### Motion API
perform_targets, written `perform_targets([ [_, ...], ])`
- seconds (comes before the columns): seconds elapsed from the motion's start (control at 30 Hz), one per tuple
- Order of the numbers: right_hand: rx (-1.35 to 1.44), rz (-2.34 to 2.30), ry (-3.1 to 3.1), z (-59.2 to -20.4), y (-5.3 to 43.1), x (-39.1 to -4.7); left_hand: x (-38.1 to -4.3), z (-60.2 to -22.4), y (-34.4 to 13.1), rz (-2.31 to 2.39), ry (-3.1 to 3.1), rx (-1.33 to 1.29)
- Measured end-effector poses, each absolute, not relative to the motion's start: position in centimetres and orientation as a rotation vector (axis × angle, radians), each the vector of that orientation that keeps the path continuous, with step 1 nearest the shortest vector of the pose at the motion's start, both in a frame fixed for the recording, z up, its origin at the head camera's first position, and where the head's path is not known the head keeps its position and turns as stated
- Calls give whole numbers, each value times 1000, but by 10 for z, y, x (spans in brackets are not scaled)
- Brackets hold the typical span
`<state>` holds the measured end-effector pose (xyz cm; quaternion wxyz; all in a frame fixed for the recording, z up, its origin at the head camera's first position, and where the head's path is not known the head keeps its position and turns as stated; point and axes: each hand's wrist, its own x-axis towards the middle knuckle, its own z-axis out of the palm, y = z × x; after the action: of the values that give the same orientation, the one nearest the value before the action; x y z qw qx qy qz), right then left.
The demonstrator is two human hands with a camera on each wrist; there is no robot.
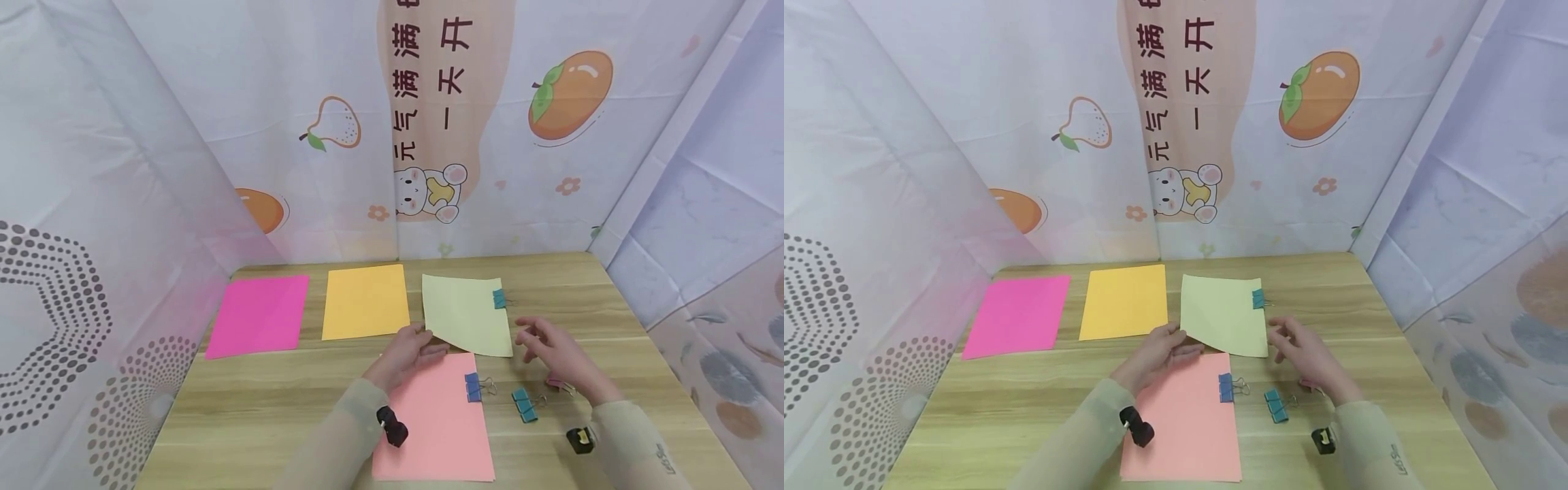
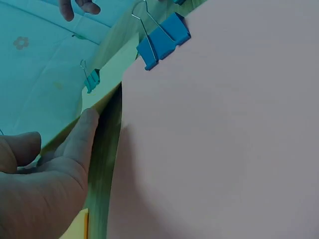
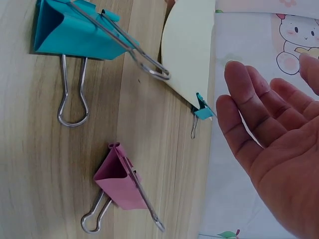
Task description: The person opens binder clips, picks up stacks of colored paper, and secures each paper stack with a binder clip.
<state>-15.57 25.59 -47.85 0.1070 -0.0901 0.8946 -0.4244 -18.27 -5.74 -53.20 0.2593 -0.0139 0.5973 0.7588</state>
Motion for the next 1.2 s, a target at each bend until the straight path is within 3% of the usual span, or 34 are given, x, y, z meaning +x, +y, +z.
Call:
perform_targets([
  [0.37,-233,-1303,2586,-479,257,-151,-184,-530,-67,1730,2184,8],
  [0.8,-188,-1287,2569,-483,260,-147,-183,-526,-98,1523,2477,161],
  [1.2,-194,-1291,2578,-485,261,-145,-183,-524,-126,1445,2564,94],
])
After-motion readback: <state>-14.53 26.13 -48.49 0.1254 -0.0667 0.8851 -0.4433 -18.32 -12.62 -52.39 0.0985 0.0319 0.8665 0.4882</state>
